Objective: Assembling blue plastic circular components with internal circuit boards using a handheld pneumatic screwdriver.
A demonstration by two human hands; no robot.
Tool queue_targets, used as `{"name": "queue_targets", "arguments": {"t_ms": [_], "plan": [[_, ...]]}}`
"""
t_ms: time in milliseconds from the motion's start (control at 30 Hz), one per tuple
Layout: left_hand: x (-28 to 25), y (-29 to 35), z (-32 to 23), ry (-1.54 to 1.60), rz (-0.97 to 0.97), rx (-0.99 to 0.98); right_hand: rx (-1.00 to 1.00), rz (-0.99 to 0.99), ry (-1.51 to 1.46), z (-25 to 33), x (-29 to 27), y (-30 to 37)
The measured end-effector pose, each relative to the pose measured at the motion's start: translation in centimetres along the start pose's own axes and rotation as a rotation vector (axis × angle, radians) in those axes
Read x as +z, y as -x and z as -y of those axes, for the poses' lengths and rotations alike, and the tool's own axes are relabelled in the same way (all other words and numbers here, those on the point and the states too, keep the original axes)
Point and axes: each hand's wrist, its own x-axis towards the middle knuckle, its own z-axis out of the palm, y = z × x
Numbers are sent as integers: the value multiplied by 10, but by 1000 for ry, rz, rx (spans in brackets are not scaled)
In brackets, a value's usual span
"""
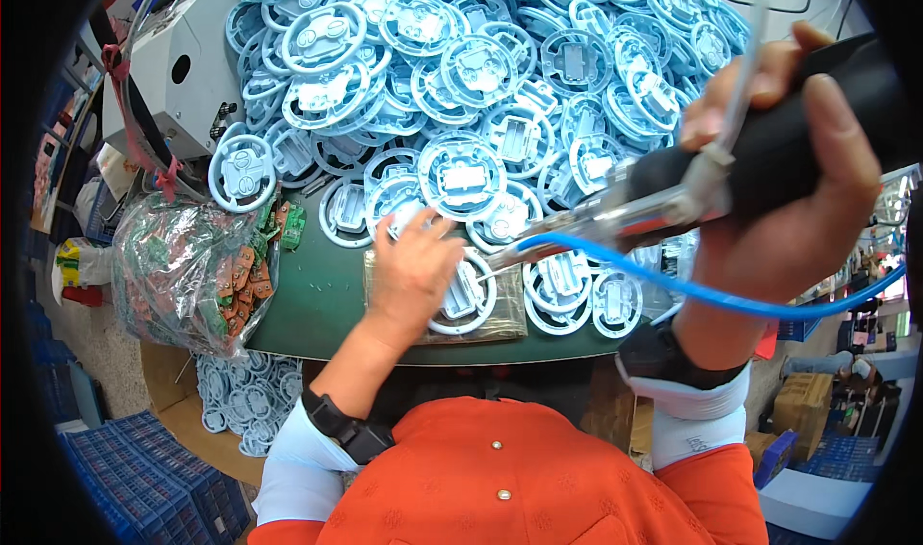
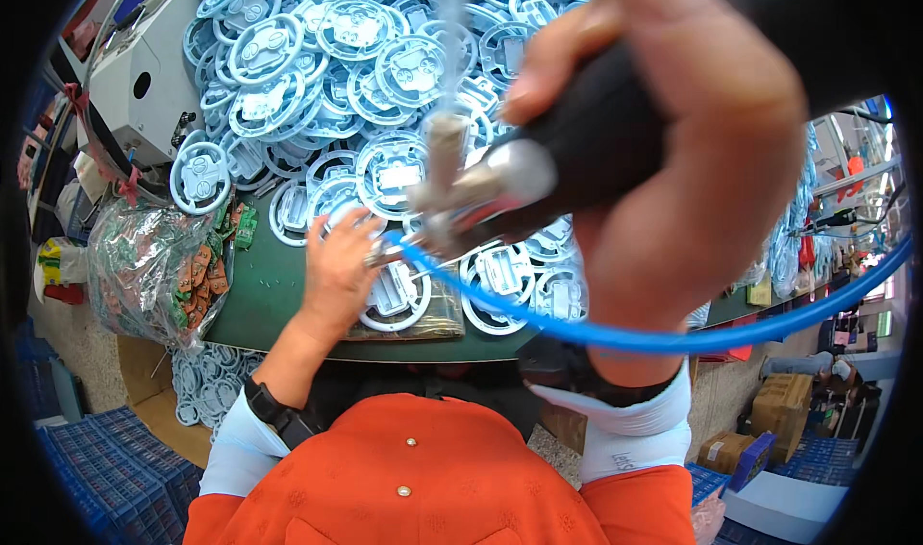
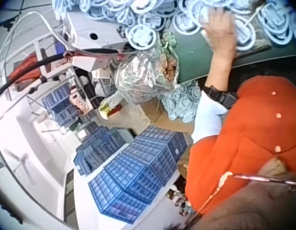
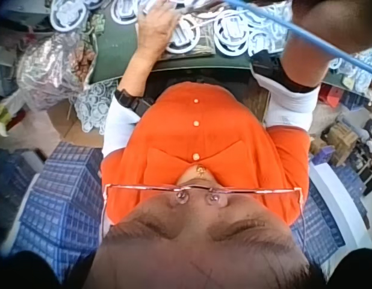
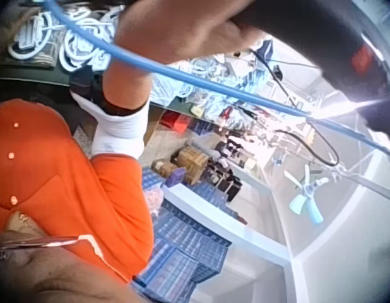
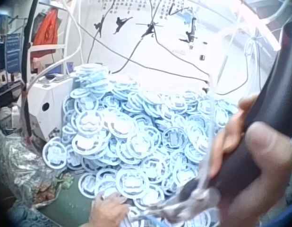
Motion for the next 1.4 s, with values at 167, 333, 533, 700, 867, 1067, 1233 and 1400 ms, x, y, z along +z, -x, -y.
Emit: {"name": "queue_targets", "arguments": {"t_ms": [167,333,533,700,867,1067,1233,1400], "plan": [[-13,4,-26,67,154,-107,-60,66,255,-2,-14,-7],[7,21,-39,55,295,0,23,-33,158,-37,8,23],[11,25,-38,104,252,26,55,2,213,-49,19,35],[12,25,-38,105,255,21,80,22,166,-56,21,38],[12,22,-39,62,226,13,107,-20,144,-59,23,45],[10,23,-40,96,264,31,52,-73,76,-66,25,56],[10,28,-37,100,252,17,-45,-5,120,-54,15,32],[-7,57,-26,182,132,-101,21,33,168,1,20,23]]}}
